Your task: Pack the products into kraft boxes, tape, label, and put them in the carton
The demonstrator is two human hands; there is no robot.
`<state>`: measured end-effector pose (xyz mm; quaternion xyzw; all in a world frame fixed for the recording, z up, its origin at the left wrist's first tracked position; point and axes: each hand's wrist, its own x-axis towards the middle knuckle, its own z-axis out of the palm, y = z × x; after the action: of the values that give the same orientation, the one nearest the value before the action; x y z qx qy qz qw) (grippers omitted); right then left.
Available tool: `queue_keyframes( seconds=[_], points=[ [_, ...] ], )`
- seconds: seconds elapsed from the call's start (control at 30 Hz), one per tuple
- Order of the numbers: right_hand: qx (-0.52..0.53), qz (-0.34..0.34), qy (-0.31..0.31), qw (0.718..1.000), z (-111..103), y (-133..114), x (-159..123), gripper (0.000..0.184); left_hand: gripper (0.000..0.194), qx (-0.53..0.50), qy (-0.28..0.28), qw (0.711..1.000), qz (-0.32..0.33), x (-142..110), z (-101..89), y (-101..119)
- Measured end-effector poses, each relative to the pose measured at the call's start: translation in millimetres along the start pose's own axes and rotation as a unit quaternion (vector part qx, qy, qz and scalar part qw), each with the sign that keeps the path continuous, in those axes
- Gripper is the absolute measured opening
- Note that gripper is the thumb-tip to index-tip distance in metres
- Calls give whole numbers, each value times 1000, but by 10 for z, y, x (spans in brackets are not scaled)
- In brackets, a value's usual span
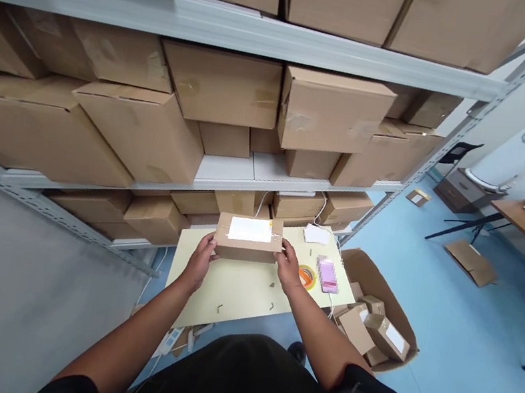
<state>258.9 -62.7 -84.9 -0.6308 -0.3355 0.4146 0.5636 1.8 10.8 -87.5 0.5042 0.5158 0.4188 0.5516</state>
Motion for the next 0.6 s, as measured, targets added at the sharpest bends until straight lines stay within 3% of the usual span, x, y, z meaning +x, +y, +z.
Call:
queue_keyframes(
  seconds=[0.13,0.27,0.6],
  points=[
    [27,-7,14,1000,-293,-30,30,56,51,7,-14,1000,19,-15,297,74],
    [49,-22,31,998,-768,-52,98,57,52,14,-41,999,25,-29,780,181],
    [60,-29,125,990,-2557,-45,217,62,52,22,-134,990,33,-98,2620,401]
  ],
)
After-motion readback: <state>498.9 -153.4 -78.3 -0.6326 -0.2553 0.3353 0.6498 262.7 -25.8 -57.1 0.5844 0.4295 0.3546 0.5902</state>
